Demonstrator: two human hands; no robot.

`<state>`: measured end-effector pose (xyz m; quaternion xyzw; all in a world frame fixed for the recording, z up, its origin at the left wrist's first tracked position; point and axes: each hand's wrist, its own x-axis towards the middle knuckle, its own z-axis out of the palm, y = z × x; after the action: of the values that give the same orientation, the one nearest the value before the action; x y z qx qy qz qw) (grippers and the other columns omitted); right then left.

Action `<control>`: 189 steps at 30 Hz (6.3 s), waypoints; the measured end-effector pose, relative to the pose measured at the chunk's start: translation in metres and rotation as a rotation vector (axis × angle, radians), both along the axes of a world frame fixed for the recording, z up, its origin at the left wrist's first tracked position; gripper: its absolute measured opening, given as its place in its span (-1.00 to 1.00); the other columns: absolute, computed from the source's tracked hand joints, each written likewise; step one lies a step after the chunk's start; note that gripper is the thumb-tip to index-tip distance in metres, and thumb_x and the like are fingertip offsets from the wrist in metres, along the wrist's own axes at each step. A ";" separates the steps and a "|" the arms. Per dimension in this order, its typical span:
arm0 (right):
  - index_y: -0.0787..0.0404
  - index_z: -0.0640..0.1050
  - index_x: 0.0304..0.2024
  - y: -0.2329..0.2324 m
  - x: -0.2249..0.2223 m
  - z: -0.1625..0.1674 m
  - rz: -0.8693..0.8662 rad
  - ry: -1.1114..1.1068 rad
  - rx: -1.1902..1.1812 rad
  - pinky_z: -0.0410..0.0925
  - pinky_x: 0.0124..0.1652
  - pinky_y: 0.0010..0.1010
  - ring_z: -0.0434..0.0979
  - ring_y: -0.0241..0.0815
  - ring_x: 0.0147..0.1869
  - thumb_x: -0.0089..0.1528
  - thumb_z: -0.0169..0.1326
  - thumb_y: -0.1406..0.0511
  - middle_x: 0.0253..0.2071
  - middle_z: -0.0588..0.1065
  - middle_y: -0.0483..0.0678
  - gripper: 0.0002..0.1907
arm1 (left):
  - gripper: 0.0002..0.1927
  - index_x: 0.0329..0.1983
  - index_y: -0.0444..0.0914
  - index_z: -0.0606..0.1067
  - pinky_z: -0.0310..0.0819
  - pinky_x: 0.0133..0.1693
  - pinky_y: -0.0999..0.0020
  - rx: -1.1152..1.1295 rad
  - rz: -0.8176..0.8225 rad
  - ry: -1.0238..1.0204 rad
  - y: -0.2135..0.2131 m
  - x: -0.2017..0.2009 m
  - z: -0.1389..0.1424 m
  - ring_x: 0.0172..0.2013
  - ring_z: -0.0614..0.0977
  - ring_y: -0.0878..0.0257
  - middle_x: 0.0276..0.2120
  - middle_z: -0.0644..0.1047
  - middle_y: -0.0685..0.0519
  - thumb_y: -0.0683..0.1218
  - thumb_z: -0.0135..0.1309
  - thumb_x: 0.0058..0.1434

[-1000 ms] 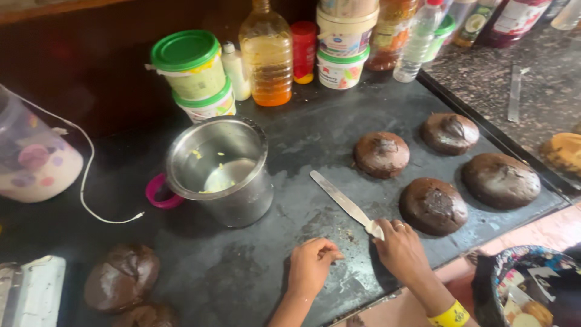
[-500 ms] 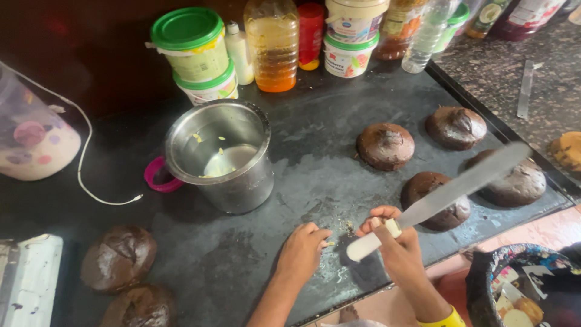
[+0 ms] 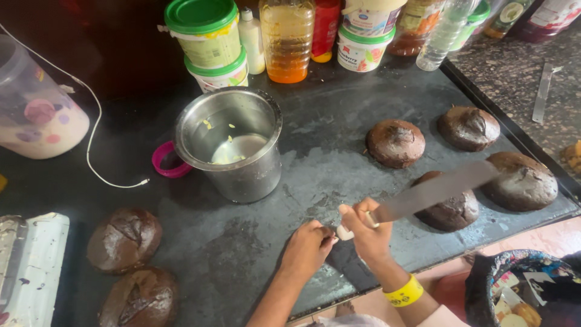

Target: The person retrieves a metal pot from a water dispenser and fills it with water. They then return to a counter and use a knife to cut small yellow seeds, placing the cut pieces into the pot.

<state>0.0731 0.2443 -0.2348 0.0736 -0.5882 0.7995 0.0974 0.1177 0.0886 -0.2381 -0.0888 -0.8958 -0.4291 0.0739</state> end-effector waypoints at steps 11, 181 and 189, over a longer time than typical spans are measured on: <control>0.17 0.28 -0.55 -0.004 -0.008 -0.002 0.059 0.021 0.008 0.21 -0.51 -0.54 0.32 -0.45 -0.52 0.27 0.15 0.46 -0.59 0.39 -0.17 -0.62 | -0.88 -0.34 -0.23 0.62 0.52 -0.15 0.18 0.077 0.000 0.158 -0.002 0.003 -0.012 -0.22 0.61 0.02 -0.34 0.58 0.00 -0.18 0.27 0.02; 0.49 0.52 -0.05 0.021 0.010 0.008 0.190 -0.591 -0.187 0.52 -0.04 -0.35 0.64 -0.11 -0.13 0.22 0.14 0.48 -0.18 0.59 0.12 -0.75 | -0.93 -0.31 -0.36 0.65 0.50 -0.42 0.49 0.689 0.285 0.124 0.036 0.006 0.030 -0.49 0.63 0.39 -0.45 0.65 0.03 -0.26 0.26 0.12; 0.52 0.54 -0.03 0.023 0.006 0.016 0.253 -0.607 -0.174 0.53 -0.04 -0.34 0.66 -0.09 -0.13 0.21 0.10 0.50 -0.14 0.62 0.18 -0.73 | -0.92 -0.30 -0.37 0.62 0.52 -0.39 0.50 0.809 0.227 0.041 0.034 0.000 0.016 -0.44 0.67 0.42 -0.43 0.66 0.05 -0.29 0.23 0.12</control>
<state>0.0793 0.2668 -0.2193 -0.1038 -0.5062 0.8378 -0.1763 0.1180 0.1223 -0.2218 0.0379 -0.6576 -0.7336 0.1675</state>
